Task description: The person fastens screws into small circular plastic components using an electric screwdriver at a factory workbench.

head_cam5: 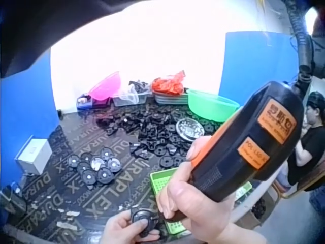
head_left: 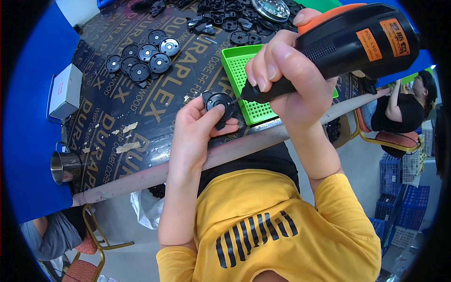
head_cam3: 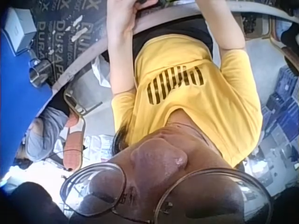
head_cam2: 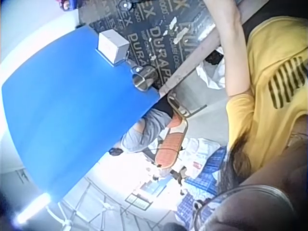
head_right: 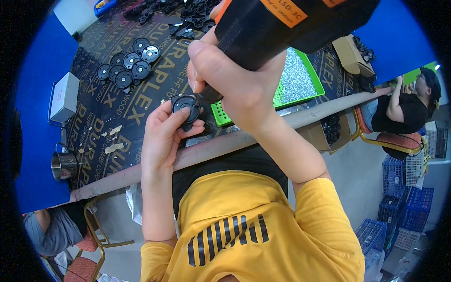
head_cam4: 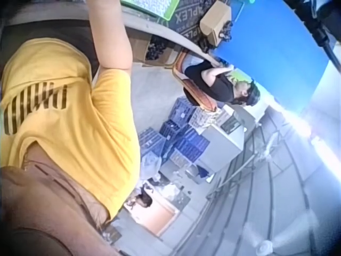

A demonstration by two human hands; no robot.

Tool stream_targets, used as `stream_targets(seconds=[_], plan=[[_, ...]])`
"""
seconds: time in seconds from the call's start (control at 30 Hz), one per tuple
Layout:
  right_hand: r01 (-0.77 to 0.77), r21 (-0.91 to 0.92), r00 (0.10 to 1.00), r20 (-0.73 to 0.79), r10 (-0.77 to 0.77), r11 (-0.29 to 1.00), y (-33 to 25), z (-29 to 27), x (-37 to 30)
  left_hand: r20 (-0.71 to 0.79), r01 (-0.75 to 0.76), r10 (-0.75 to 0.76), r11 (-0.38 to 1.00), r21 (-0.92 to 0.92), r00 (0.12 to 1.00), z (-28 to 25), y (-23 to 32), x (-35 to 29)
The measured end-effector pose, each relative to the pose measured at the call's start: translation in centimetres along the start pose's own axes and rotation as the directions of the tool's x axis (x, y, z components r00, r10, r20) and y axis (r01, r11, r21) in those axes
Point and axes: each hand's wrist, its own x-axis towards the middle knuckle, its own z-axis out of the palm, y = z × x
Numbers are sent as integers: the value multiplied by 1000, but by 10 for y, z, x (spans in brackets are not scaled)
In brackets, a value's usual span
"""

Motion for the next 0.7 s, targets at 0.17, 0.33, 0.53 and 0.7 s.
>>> stream_targets(seconds=[0.17, 0.33, 0.53, 0.7], plan=[[-1, 22, 1000, -7, 2, 1000, -1, 1, -1, 4, -3, 3, 1000, 2, 1000, 0, 0, 0], [-12, 17, 1000, -5, 13, 1000, -2, 2, 0, -7, -6, 7, 1000, 21, 1000, 1, 0, 0], [21, 83, 998, -55, -16, 996, 0, 4, 1, -15, 2, -2, 1000, 29, 1000, 1, 0, 0], [53, 151, 994, -102, -38, 987, 1, 5, 3, -14, 4, -4, 1000, 27, 1000, 0, -1, 0]])
